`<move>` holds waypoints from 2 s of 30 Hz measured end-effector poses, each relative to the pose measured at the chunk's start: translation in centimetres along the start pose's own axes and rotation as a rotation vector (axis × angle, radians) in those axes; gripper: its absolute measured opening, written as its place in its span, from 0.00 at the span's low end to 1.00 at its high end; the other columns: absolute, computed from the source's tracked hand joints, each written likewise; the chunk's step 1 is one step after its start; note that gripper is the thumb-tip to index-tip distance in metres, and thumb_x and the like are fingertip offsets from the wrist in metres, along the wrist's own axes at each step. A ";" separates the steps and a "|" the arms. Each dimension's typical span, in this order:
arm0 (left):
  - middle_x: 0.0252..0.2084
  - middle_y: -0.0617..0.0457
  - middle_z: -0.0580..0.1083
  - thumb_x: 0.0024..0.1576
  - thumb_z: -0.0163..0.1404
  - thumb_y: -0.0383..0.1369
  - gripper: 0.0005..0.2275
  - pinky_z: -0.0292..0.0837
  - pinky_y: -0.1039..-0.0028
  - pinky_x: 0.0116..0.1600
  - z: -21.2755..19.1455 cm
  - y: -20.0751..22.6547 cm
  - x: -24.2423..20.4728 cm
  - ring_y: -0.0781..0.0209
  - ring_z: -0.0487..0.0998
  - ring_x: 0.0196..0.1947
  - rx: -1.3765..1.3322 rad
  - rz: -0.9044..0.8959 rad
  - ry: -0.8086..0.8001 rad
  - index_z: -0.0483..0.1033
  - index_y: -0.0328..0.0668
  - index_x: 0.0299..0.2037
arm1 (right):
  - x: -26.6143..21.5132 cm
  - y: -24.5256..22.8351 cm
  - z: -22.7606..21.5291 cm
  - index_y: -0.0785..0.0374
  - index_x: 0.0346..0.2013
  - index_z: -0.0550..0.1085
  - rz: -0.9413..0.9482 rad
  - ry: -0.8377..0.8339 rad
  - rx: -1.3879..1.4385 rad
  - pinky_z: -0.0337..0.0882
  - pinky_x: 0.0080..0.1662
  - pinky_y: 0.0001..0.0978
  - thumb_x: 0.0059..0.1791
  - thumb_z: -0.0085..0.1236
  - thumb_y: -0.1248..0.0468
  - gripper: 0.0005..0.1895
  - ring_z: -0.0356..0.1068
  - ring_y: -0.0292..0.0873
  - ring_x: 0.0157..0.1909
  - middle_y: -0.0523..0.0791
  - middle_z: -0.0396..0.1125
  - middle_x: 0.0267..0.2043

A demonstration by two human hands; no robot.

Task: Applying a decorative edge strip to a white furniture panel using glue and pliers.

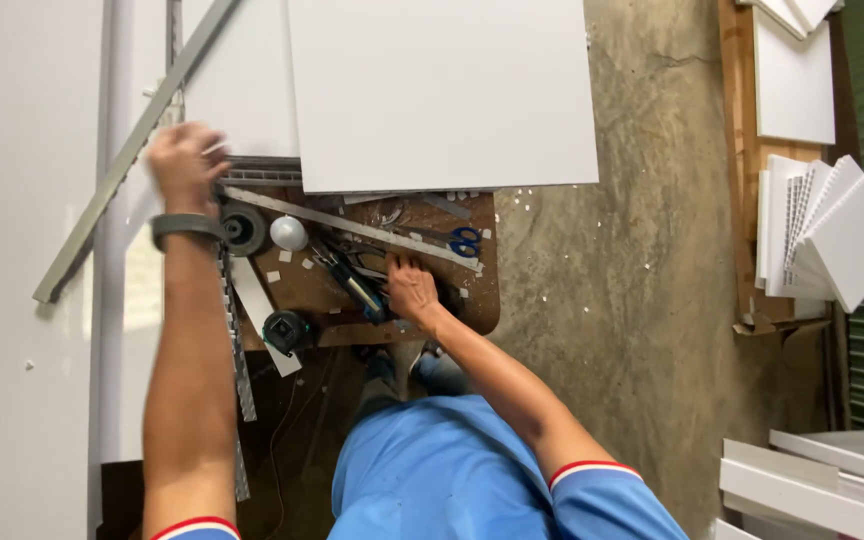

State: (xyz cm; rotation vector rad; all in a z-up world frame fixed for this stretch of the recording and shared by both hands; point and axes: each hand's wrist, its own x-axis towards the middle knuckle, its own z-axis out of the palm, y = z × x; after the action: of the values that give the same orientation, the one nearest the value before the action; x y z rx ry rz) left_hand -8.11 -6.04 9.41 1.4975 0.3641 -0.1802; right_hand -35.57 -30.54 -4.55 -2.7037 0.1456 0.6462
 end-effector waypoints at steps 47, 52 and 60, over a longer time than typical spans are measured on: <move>0.35 0.42 0.77 0.64 0.49 0.50 0.23 0.71 0.63 0.33 12.5 -16.3 -7.6 0.53 0.75 0.29 0.582 -0.083 -0.041 0.75 0.29 0.46 | -19.9 16.1 -3.9 0.61 0.71 0.57 0.409 0.921 1.752 0.70 0.61 0.48 0.59 0.33 0.53 0.27 0.66 0.52 0.65 0.53 0.54 0.74; 0.40 0.40 0.78 0.63 0.49 0.47 0.21 0.73 0.62 0.40 9.9 -19.8 -17.4 0.52 0.78 0.36 0.573 0.016 0.023 0.75 0.30 0.46 | -19.4 23.3 -3.3 0.48 0.76 0.46 0.568 0.935 2.110 0.64 0.66 0.51 0.59 0.31 0.51 0.30 0.62 0.54 0.68 0.51 0.49 0.75; 0.43 0.40 0.79 0.63 0.51 0.39 0.17 0.73 0.66 0.46 10.1 -22.6 -32.8 0.56 0.77 0.40 0.333 -0.069 0.175 0.74 0.26 0.47 | -20.2 31.3 -1.1 0.68 0.68 0.58 0.439 0.663 2.372 0.66 0.62 0.60 0.61 0.34 0.50 0.28 0.66 0.57 0.61 0.54 0.64 0.60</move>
State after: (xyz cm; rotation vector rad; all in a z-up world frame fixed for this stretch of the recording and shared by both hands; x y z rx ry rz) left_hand -45.12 -21.16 -0.18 1.8366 0.5470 -0.1705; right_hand -58.69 -59.71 -4.36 -0.3965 0.8919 -0.3882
